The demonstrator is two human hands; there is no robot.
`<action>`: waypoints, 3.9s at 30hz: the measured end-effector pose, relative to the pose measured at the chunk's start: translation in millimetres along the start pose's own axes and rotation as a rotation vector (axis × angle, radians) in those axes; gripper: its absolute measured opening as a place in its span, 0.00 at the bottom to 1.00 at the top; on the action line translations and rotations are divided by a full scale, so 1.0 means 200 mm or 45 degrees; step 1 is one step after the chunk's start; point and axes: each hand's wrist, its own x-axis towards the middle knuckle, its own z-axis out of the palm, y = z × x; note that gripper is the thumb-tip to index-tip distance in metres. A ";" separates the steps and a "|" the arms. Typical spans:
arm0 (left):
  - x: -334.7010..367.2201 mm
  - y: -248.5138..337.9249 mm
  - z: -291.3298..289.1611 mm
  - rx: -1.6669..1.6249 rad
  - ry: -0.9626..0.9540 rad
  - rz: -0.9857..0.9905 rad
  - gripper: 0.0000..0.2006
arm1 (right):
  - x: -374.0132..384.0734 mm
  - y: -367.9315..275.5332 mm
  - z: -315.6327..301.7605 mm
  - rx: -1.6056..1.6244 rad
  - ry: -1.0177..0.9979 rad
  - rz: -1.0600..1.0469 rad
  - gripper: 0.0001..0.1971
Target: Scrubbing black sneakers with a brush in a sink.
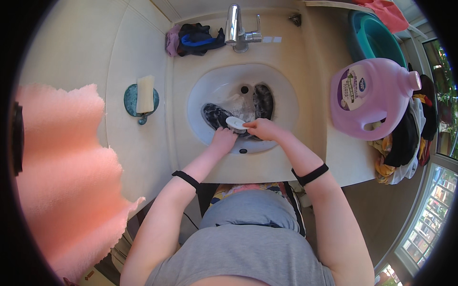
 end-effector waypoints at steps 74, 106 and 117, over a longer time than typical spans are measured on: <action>0.12 0.08 0.12 -0.511 -0.355 -0.277 0.31 | 0.38 0.07 0.30 -0.472 0.483 -0.032 0.19; 0.13 0.05 0.10 -0.656 -0.471 -0.350 0.31 | 0.06 0.12 0.23 -0.406 0.294 -0.112 0.12; 0.17 0.02 0.09 -0.573 -0.684 -0.289 0.30 | 0.28 -0.01 0.30 -0.507 0.413 -0.028 0.19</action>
